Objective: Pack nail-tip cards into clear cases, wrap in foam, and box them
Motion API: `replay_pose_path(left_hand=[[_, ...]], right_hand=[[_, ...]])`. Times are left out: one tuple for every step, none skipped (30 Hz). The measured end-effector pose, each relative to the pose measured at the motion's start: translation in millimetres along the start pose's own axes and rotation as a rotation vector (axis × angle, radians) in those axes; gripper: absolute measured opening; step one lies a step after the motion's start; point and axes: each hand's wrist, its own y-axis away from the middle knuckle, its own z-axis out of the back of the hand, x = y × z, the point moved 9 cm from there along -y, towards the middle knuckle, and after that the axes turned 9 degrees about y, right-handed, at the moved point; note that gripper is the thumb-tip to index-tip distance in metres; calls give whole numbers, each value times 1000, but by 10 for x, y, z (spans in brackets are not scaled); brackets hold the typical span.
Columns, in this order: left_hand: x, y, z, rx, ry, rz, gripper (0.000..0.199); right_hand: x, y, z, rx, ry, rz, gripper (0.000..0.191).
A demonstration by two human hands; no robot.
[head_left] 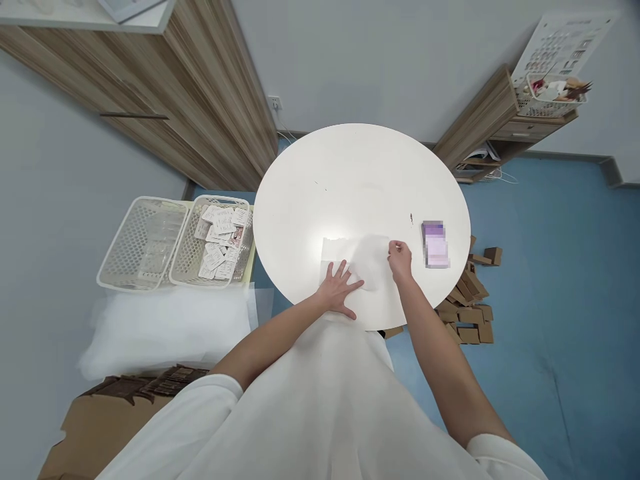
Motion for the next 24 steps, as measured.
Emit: replay_pose_path(left_hand=[[-3,-4,-1,8,3,-1,100],[-4,-8,-2,13,7,-1,101],[-1,-12,-2,15,10,0,101],[4,-17,-4,16,15,3,100],[11,-21,-8,15,21,7,101],[19,-26,-13,15,28,12,101],[27,-30,-21,17,36,17,101],[33,-33,-29,19,44,19,101],[36,-34,-37,20,50,19,101],[40,-35,-43,21,55,19,102],[43,-34,-48,22,58,18,102],[46,-32,-54,25,61,17,103],[49,-30,-61,30,63,16,104],[53,-28,-67,35,65,16,104],[59,-27,-74,41,67,17,104],[63,-27,-81,46,68,19,103],[68,-28,-86,50,69,21,102],[72,-29,-90,52,69,24,101],[76,-31,-92,53,70,27,101],[78,-33,-94,52,70,29,101],[79,-35,-95,52,71,30,101],[78,-35,-95,50,72,30,102],[77,-34,-95,48,73,30,102],[75,-31,-92,43,76,31,101]], right_hand=[[-29,-63,40,-41,-59,-43,40],[-62,-108,74,-73,-90,-78,47],[-88,-134,101,-93,-89,-94,52],[-99,-142,121,-100,-56,-81,57],[-98,-131,137,-101,6,-42,60],[-90,-103,146,-101,88,15,61],[-80,-59,145,-97,176,82,61],[-77,-6,131,-88,255,143,61],[-93,44,110,-74,318,179,61],[-114,88,84,-58,365,203,62],[-133,122,50,-35,396,216,63],[-141,146,7,-4,418,229,65],[-135,166,-47,36,438,248,67],[-116,184,-109,80,463,276,68],[-87,207,-172,123,495,312,67],[-55,236,-224,150,538,355,66],[-25,269,-257,151,588,396,64],[-2,306,-267,127,638,430,62],[8,347,-262,86,677,450,62],[3,388,-247,43,700,454,63],[-19,429,-233,9,703,441,66],[-56,465,-226,-7,685,413,70],[-103,496,-232,-2,649,375,74],[-155,522,-248,16,602,330,78]])
